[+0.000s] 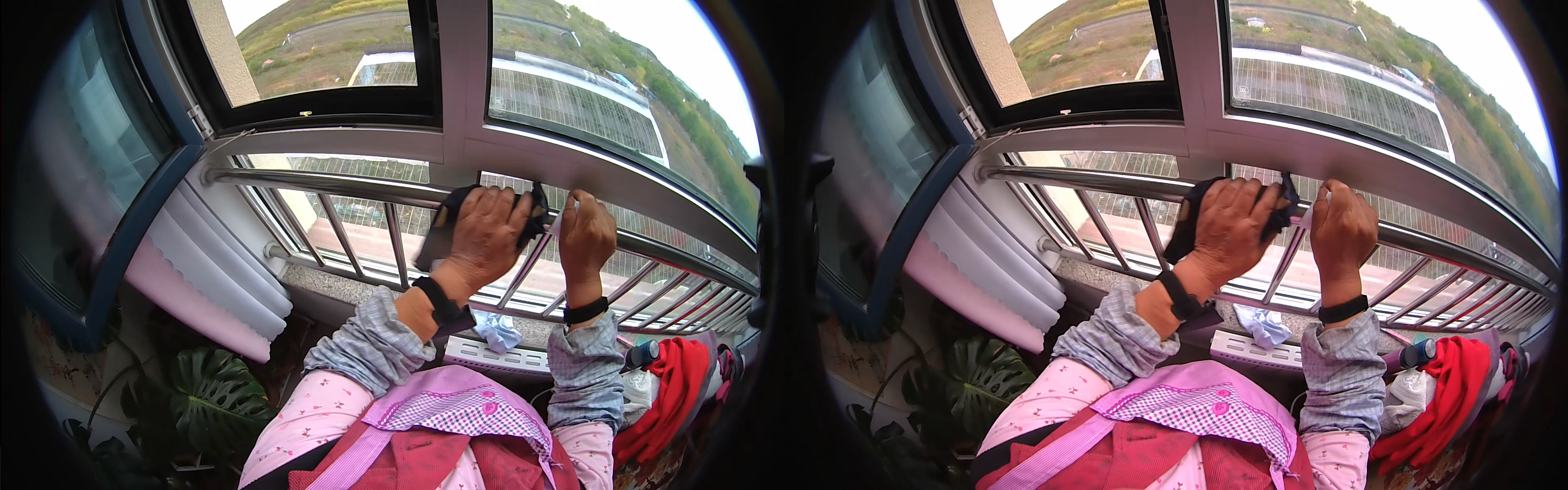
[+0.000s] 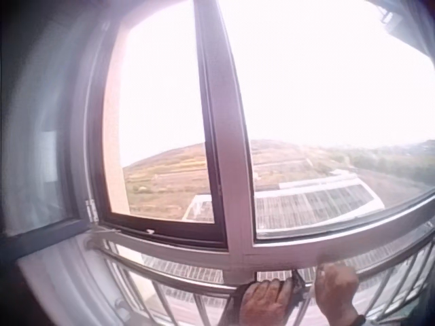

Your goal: The person wipes the window frame and glass with a dark cloth, moving along the frame and across the pane. They briefly pause to handle a small white item before resuming wiping the frame and glass.

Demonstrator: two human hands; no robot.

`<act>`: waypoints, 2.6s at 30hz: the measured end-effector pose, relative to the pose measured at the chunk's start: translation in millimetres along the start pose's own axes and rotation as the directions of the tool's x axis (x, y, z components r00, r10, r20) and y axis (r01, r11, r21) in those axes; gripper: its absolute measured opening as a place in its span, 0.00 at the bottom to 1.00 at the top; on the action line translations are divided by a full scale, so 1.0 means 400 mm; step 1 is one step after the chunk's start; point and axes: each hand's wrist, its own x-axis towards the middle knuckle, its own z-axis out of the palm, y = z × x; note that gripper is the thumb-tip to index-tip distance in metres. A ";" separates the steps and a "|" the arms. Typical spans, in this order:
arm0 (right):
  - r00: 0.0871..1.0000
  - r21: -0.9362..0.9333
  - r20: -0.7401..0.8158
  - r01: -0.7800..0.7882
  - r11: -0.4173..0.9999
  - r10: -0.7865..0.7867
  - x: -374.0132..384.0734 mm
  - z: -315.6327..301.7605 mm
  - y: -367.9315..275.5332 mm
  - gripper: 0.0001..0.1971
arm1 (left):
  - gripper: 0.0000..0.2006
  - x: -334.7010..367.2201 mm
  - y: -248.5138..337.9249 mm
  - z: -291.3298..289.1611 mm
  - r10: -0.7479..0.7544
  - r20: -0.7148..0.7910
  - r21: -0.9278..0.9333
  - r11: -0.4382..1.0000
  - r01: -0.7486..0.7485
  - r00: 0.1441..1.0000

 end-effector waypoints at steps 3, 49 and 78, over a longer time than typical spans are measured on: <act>0.999 0.050 -0.015 0.036 0.998 -0.035 0.000 -0.004 0.010 0.04 | 0.25 0.009 -0.008 -0.002 0.041 -0.019 -0.010 0.999 -0.042 0.999; 0.330 0.261 0.912 -0.925 -0.276 -0.243 -0.295 -0.290 -0.002 0.19 | 0.33 -0.215 0.199 -0.126 -0.186 0.257 -0.577 0.757 0.305 0.948; 0.943 0.186 0.288 0.117 0.975 -0.168 -0.028 -0.027 0.022 0.15 | 0.16 -0.070 -0.307 -0.102 -0.094 -0.286 0.314 0.931 0.186 0.954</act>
